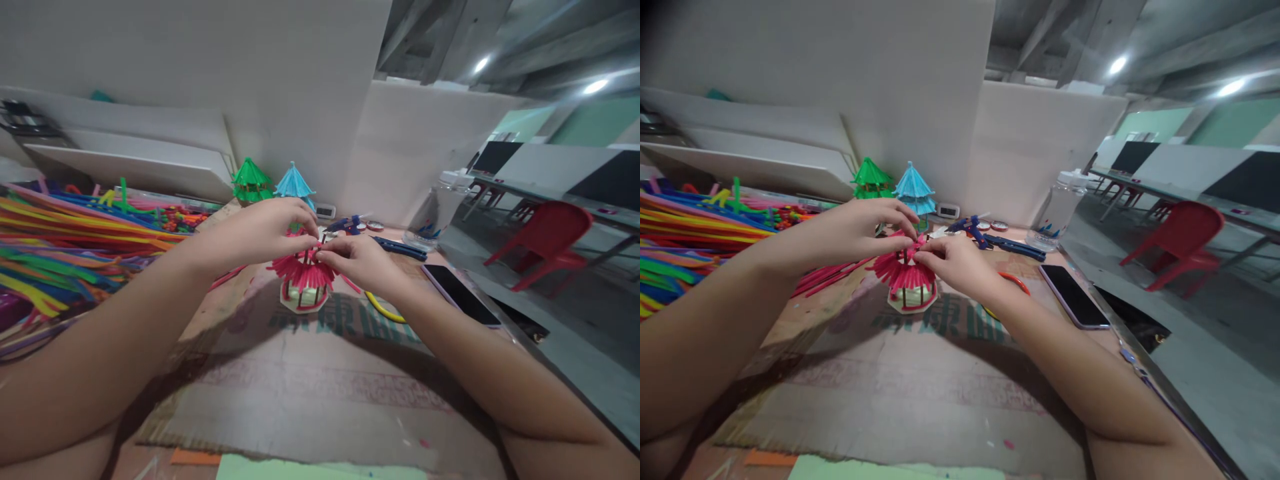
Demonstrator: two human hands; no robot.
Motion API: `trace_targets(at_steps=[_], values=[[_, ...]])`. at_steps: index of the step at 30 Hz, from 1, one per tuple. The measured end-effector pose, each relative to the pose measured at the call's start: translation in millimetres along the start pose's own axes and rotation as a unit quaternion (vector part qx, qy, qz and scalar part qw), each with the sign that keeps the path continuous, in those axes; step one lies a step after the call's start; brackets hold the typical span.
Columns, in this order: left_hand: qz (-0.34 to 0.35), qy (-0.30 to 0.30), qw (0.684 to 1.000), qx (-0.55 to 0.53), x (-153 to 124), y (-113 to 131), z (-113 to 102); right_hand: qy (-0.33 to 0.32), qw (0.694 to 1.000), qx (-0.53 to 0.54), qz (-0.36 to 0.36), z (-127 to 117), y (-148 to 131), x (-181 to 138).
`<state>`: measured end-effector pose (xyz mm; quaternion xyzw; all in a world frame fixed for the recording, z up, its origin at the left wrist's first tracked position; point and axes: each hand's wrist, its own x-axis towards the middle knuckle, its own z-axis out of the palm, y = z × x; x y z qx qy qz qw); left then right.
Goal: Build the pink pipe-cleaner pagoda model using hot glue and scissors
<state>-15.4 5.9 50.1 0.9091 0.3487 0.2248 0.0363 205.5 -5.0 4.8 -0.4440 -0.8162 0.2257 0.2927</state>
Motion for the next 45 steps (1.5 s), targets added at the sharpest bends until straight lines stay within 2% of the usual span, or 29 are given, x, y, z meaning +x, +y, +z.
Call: trace_targets(at_steps=[8, 26, 35, 45], values=[[0.013, 0.007, 0.998, 0.067, 3.0, 1.5, 6.1, 0.0, 1.0, 0.012, 0.015, -1.9, -8.1, -2.5], [0.036, -0.003, 0.995, 0.098, 7.7, -3.7, 8.5, -0.003, 1.0, 0.008, 0.01, -1.4, -7.3, -2.0], [0.043, 0.02, 0.998, 0.051, 1.8, -0.9, 3.2, -0.007, 1.0, 0.005, 0.011, -3.0, -9.0, -2.6], [0.045, -0.009, 0.998, 0.039, 1.0, 2.0, 2.6, -0.003, 1.0, 0.01, 0.005, -9.2, -9.0, -3.1]])
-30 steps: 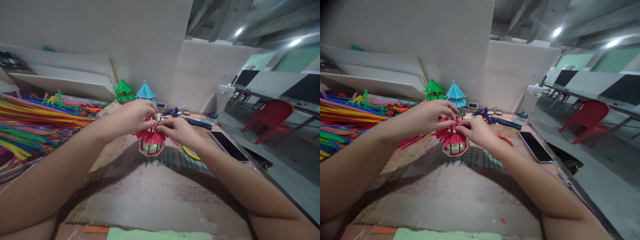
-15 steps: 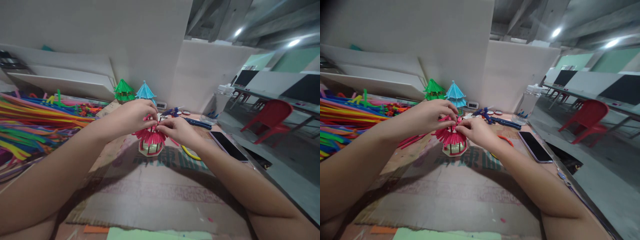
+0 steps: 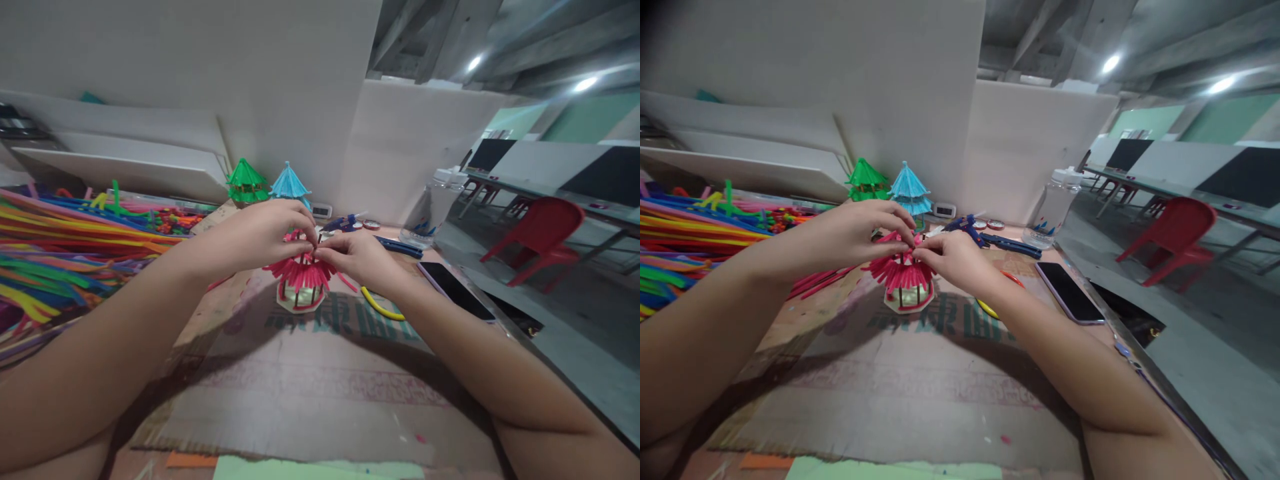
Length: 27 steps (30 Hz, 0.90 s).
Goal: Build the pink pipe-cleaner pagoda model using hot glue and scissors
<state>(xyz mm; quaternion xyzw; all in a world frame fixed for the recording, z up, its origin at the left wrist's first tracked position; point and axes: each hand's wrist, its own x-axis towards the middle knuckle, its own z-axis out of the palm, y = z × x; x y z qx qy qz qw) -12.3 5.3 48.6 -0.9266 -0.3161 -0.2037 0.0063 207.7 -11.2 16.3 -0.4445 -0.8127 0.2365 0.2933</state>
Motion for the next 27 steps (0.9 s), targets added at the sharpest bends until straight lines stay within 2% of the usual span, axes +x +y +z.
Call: trace_targets(at_steps=[2, 7, 12, 15, 18, 20, 23, 27], values=[[-0.008, 0.007, 1.0, -0.013, -2, 1, -4, 0.017, 1.0, -0.001, 0.001, -10, -1, -1], [-0.064, 0.081, 0.994, -0.021, -4, -3, -12, 0.104, 0.993, -0.049, 0.014, -46, -6, -7], [-0.156, 0.066, 0.985, 0.032, -2, -19, -13, 0.139, 0.981, -0.135, 0.0, -65, 1, -8], [-0.175, 0.006, 0.984, -0.028, -5, -33, -12, 0.116, 0.97, -0.212, 0.023, -66, 11, -4], [-0.161, -0.102, 0.979, -0.079, -10, -41, -12, 0.046, 0.961, -0.266, 0.058, -67, 25, 1], [-0.151, -0.143, 0.975, -0.077, -11, -41, -11, 0.0, 0.956, -0.285, 0.069, -67, 35, 5], [-0.143, -0.145, 0.978, -0.046, -10, -33, -7, -0.041, 0.951, -0.296, 0.083, -69, 47, 8], [-0.124, -0.128, 0.984, -0.012, -6, -24, 1, -0.052, 0.949, -0.297, 0.092, -69, 51, 10]])
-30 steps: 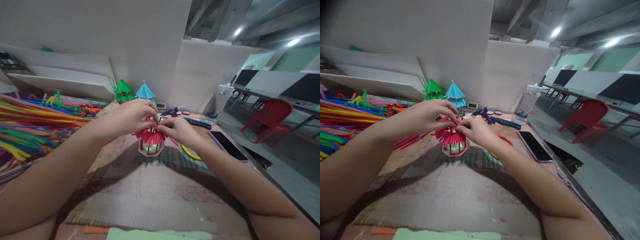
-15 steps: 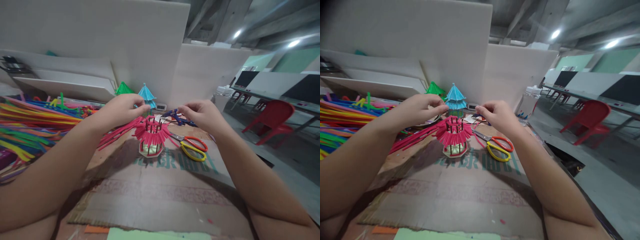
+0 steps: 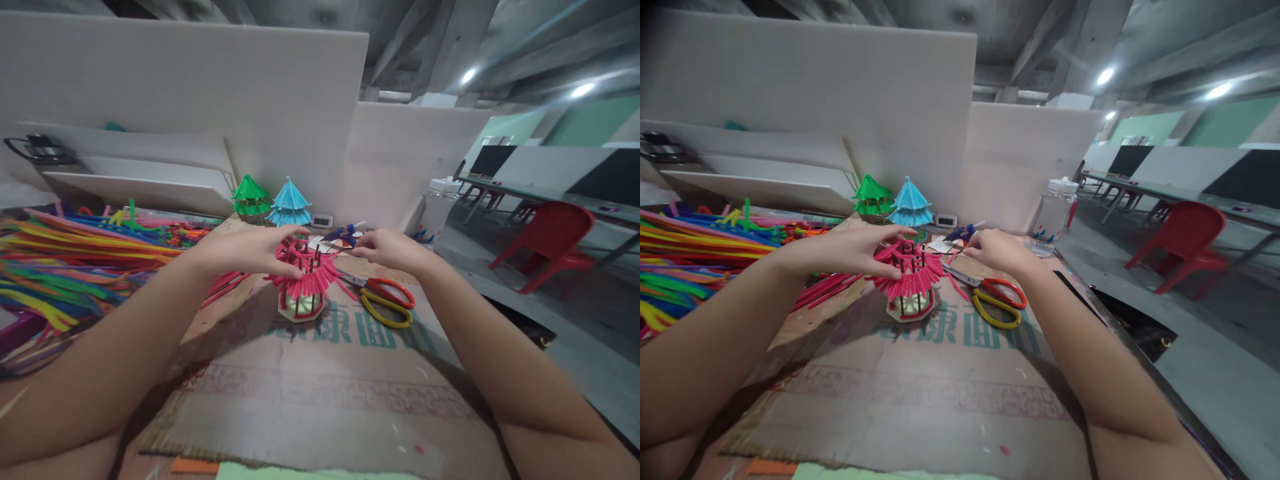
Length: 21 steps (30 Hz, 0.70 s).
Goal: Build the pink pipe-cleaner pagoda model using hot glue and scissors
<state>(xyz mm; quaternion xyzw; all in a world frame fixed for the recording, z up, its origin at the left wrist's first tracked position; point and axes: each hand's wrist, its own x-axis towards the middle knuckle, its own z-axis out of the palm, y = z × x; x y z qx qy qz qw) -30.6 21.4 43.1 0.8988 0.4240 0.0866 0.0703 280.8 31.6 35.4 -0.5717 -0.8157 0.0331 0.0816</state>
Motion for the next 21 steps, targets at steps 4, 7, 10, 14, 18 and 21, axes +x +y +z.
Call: trace_targets(at_steps=[4, 7, 10, 14, 18, 21], values=[[0.012, -0.007, 0.998, -0.065, 2, 4, 4, 0.018, 0.998, 0.062, -0.027, 1, -7, 0], [0.026, -0.001, 0.997, -0.079, 2, 7, 3, -0.012, 0.981, 0.178, -0.07, 5, -15, -1], [0.078, 0.019, 0.995, -0.065, -1, 13, 1, -0.055, 0.956, 0.253, -0.137, 9, -19, -1], [0.126, 0.021, 0.991, -0.039, -8, 25, -2, -0.118, 0.931, 0.297, -0.176, 6, -17, -4], [0.147, 0.021, 0.988, -0.028, -13, 33, -1, -0.163, 0.913, 0.337, -0.161, -4, -14, -13], [0.157, 0.019, 0.987, -0.027, -12, 34, 1, -0.167, 0.911, 0.341, -0.16, -10, -14, -19]])
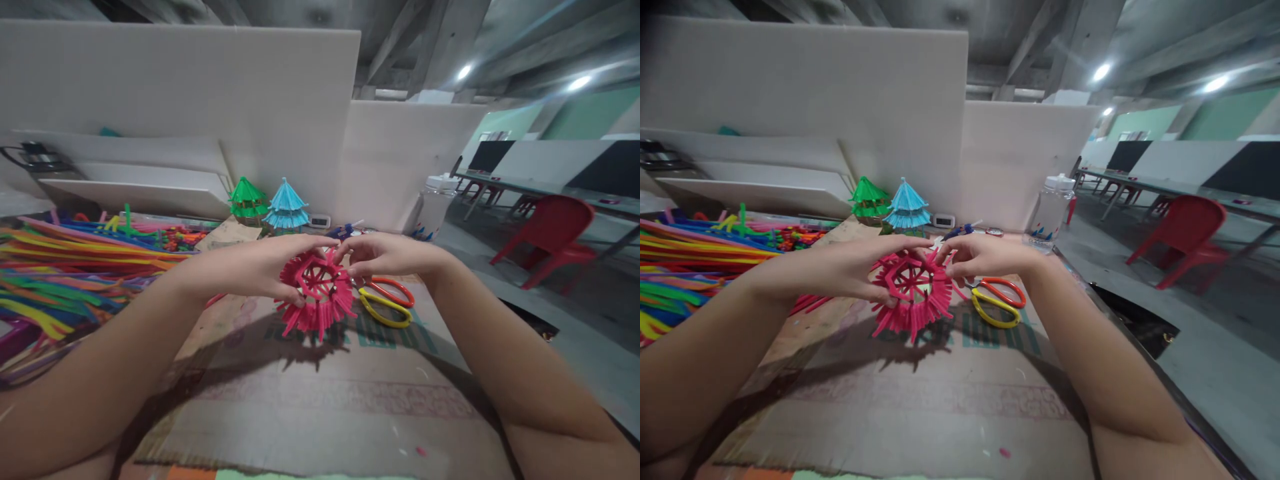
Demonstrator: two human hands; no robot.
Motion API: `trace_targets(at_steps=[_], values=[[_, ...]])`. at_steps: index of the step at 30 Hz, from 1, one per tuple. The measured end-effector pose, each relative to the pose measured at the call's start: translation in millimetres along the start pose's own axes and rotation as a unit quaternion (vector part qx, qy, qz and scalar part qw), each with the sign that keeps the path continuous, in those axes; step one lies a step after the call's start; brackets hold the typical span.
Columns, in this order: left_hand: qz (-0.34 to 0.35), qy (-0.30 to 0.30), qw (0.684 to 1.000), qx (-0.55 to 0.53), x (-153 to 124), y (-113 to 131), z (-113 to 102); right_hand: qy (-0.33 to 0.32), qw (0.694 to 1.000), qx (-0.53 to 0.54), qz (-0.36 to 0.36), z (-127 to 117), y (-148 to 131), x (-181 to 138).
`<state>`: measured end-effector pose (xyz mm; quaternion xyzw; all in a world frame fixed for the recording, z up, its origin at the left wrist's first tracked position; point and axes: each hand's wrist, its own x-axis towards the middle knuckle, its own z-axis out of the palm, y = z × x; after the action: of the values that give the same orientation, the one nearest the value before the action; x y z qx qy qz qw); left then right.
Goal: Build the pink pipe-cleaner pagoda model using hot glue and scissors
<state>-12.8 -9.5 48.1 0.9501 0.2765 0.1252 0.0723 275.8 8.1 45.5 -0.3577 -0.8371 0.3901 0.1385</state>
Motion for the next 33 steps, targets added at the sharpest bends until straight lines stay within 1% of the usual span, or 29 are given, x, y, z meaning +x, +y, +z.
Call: trace_targets(at_steps=[5, 8, 14, 18, 21, 24, 30, 33], values=[[-0.001, -0.002, 1.0, 0.004, 2, -8, 0, -0.003, 1.0, -0.022, 0.005, -1, -1, -2], [-0.01, -0.008, 1.0, 0.004, 2, -12, -2, -0.004, 1.0, -0.017, 0.01, -1, 2, -1], [-0.006, -0.015, 1.0, 0.008, 4, -9, -5, -0.002, 1.0, -0.019, 0.013, -1, 2, -1], [-0.063, -0.024, 0.998, 0.0, 4, -10, -2, 0.004, 0.999, -0.031, 0.017, -1, 3, 2], [-0.098, -0.029, 0.994, -0.037, 6, -13, 2, 0.003, 0.998, -0.063, 0.028, -2, 8, 6], [-0.104, -0.035, 0.992, -0.065, 9, -17, 4, -0.002, 0.994, -0.098, 0.038, -3, 13, 10], [-0.12, -0.032, 0.992, -0.032, 11, -23, 8, -0.005, 0.984, -0.175, 0.044, 1, 17, 16], [-0.12, -0.031, 0.992, -0.033, 10, -26, 7, 0.002, 0.982, -0.184, 0.042, 3, 17, 16]])
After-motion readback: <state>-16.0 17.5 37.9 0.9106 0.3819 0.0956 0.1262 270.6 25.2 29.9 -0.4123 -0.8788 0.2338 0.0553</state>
